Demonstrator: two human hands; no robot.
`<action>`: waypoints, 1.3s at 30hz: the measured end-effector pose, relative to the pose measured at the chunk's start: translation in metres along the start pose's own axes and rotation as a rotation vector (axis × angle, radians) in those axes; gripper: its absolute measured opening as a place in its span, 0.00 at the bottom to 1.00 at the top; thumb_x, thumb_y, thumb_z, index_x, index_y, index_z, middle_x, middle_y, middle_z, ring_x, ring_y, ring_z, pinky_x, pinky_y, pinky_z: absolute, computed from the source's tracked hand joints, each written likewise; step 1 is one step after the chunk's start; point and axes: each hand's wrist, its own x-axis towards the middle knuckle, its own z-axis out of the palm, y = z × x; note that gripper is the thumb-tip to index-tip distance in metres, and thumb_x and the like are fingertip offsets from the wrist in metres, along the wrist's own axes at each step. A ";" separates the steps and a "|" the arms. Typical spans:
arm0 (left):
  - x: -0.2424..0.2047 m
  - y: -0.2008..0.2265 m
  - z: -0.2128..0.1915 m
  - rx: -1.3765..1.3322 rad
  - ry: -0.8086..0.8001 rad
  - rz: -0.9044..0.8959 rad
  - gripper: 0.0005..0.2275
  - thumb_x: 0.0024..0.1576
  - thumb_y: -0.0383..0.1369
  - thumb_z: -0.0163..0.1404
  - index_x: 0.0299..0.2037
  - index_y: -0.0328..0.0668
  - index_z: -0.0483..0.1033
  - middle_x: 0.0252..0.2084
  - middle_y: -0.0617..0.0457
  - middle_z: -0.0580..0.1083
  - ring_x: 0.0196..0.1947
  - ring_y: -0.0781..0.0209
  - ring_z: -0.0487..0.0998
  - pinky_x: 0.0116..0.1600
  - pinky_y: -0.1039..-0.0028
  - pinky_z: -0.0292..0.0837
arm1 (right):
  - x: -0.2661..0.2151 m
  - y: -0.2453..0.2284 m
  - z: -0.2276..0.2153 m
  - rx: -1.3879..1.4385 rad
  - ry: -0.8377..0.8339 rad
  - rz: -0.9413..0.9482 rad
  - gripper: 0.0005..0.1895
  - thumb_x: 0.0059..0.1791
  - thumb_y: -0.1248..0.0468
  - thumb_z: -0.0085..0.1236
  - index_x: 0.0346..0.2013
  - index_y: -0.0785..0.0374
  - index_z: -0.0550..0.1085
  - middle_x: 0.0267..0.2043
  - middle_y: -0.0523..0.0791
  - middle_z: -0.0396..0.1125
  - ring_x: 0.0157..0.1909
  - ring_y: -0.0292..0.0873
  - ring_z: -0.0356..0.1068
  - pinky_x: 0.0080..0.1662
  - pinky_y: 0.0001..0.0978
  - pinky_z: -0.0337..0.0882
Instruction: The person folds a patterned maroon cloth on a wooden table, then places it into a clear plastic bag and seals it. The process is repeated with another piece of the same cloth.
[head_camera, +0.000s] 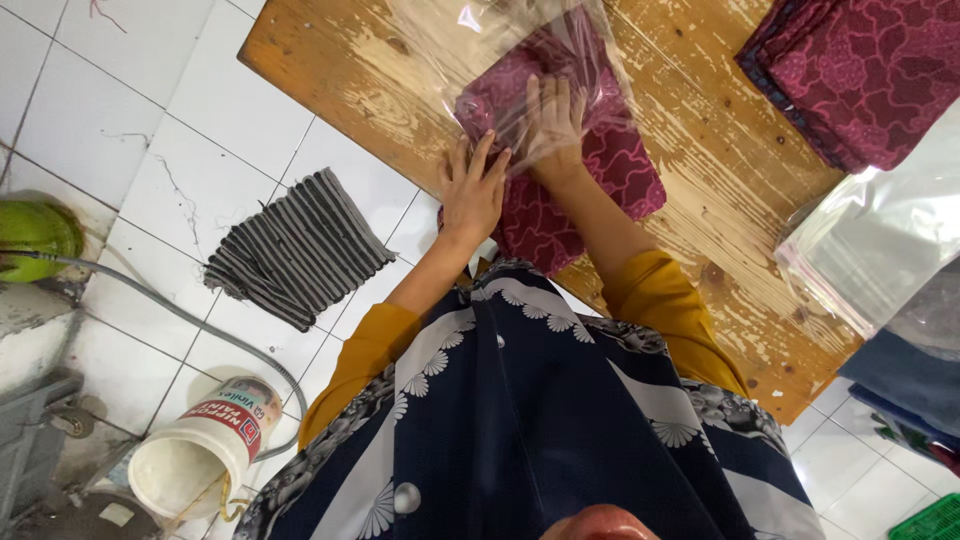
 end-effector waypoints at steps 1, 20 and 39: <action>-0.001 0.001 0.000 -0.010 0.018 -0.001 0.16 0.64 0.35 0.51 0.62 0.49 0.76 0.74 0.50 0.58 0.72 0.35 0.56 0.72 0.37 0.46 | -0.001 -0.004 0.001 -0.015 0.005 0.036 0.41 0.59 0.48 0.47 0.78 0.68 0.47 0.75 0.64 0.50 0.78 0.67 0.42 0.72 0.69 0.38; -0.032 -0.028 0.017 -1.090 0.011 -0.892 0.33 0.61 0.44 0.52 0.73 0.34 0.56 0.52 0.38 0.76 0.45 0.53 0.78 0.47 0.67 0.74 | -0.099 0.062 -0.107 0.291 -0.011 0.208 0.09 0.58 0.64 0.49 0.48 0.57 0.78 0.51 0.51 0.72 0.54 0.47 0.73 0.53 0.42 0.71; -0.010 -0.010 0.027 -1.497 -0.067 -1.032 0.20 0.63 0.36 0.47 0.63 0.33 0.64 0.60 0.40 0.72 0.57 0.49 0.75 0.61 0.57 0.73 | -0.064 0.112 -0.143 1.600 -0.425 1.120 0.24 0.49 0.74 0.59 0.60 0.67 0.66 0.47 0.55 0.76 0.49 0.47 0.80 0.52 0.41 0.80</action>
